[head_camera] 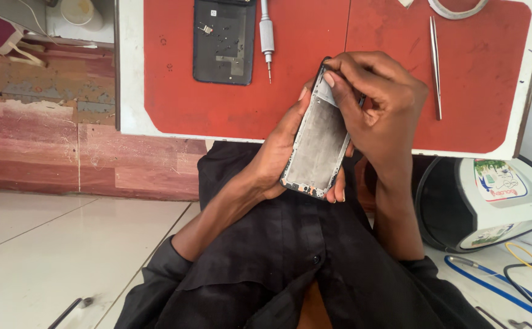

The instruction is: The person cleans the interior frame of a disassembled smartphone using a small black cloth. They wipe along the edges and corners of the frame, rotating the device to access different sides. The person then uses a metal tool to scrape residue from the frame's surface.

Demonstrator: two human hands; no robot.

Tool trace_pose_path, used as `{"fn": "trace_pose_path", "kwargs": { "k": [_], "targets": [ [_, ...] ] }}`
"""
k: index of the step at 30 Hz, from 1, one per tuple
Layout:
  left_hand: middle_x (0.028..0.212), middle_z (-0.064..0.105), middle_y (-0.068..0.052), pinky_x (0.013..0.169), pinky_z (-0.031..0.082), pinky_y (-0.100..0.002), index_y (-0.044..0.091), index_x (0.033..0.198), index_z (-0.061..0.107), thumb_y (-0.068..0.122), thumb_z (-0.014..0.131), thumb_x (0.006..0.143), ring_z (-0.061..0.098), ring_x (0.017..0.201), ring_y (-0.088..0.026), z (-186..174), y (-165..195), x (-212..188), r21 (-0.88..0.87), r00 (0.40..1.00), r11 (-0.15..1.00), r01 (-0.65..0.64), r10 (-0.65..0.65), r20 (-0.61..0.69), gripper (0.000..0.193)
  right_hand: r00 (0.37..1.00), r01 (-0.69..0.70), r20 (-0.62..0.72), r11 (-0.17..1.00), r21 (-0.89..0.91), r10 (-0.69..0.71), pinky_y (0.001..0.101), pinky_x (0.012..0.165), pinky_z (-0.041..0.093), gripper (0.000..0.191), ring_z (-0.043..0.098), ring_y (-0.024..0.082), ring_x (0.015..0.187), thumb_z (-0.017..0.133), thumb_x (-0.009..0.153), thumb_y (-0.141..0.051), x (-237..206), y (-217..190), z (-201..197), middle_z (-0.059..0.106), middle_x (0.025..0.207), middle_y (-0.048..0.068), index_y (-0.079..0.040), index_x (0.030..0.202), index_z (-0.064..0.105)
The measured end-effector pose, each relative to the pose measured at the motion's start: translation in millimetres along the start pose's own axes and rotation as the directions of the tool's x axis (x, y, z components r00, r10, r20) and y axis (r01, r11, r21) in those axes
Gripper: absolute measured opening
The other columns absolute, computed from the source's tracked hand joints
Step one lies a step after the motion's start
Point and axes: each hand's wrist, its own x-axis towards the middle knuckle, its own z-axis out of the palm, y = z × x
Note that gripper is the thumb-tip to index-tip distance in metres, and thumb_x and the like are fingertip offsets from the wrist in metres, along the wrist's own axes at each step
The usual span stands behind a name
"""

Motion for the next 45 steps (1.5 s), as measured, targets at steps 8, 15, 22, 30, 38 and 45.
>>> {"fn": "trace_pose_path", "kwargs": {
  "k": [8, 15, 22, 30, 38, 45],
  "targets": [
    [0.072, 0.067, -0.031, 0.052, 0.06, -0.039, -0.013, 0.109, 0.056, 0.072, 0.021, 0.105, 0.071, 0.061, -0.036, -1, 1, 0, 0.009, 0.999, 0.999, 0.046, -0.046, -0.011, 0.092, 0.999, 0.034, 0.002, 0.999, -0.037, -0.034, 0.0226, 0.068, 0.061, 0.011, 0.076, 0.016, 0.091, 0.079, 0.103, -0.003, -8, -6, -1, 0.074, 0.109, 0.01, 0.0, 0.114, 0.077],
    [0.072, 0.065, -0.031, 0.052, 0.061, -0.043, -0.015, 0.113, 0.051, 0.072, 0.022, 0.105, 0.071, 0.062, -0.038, 2, 2, 0, -0.014, 0.998, 0.999, 0.044, -0.045, -0.038, 0.092, 0.995, 0.094, 0.047, 0.994, -0.046, -0.092, 0.0247, 0.076, 0.065, 0.011, 0.077, 0.018, 0.093, 0.08, 0.102, -0.002, -13, -8, -3, 0.074, 0.111, 0.01, 0.0, 0.113, 0.076],
    [0.073, 0.066, -0.03, 0.053, 0.062, -0.043, -0.007, 0.133, 0.046, 0.072, 0.024, 0.102, 0.071, 0.062, -0.038, 3, 3, -2, 0.011, 0.997, 0.998, 0.055, -0.054, -0.053, 0.088, 0.989, 0.12, 0.092, 0.992, -0.036, -0.116, 0.025, 0.072, 0.063, 0.01, 0.076, 0.018, 0.094, 0.082, 0.098, -0.001, -18, -12, -4, 0.074, 0.107, 0.01, -0.001, 0.107, 0.077],
    [0.084, 0.067, -0.033, 0.062, 0.063, -0.046, -0.011, 0.134, 0.045, 0.07, 0.024, 0.11, 0.071, 0.071, -0.041, -3, 0, -1, -0.082, 0.999, 0.996, 0.044, -0.042, 0.028, 0.088, 0.996, -0.069, 0.069, 0.992, 0.104, 0.062, 0.0208, 0.059, 0.054, 0.013, 0.07, 0.012, 0.074, 0.081, 0.093, -0.001, -18, -24, -8, 0.075, 0.101, 0.009, -0.002, 0.105, 0.078],
    [0.119, 0.06, -0.027, 0.064, 0.065, -0.056, 0.012, 0.162, 0.02, 0.053, 0.017, 0.109, 0.073, 0.082, -0.049, -3, 3, 3, -0.181, 0.999, 0.983, 0.016, -0.01, 0.031, 0.067, 0.969, -0.224, -0.06, 0.952, 0.207, 0.241, 0.0224, 0.082, 0.062, 0.02, 0.073, 0.013, 0.095, 0.076, 0.102, 0.0, -1, -25, -11, 0.071, 0.109, 0.014, 0.004, 0.121, 0.072],
    [0.11, 0.059, -0.026, 0.06, 0.063, -0.051, 0.009, 0.162, 0.021, 0.062, 0.018, 0.116, 0.071, 0.071, -0.042, -9, -4, 2, -0.257, 0.985, 0.966, -0.042, 0.083, 0.149, 0.07, 0.976, -0.16, -0.126, 0.977, 0.143, 0.178, 0.0217, 0.081, 0.065, 0.019, 0.076, 0.015, 0.093, 0.079, 0.108, 0.001, 0, -17, 1, 0.075, 0.112, 0.015, 0.007, 0.125, 0.072]
  ]
}}
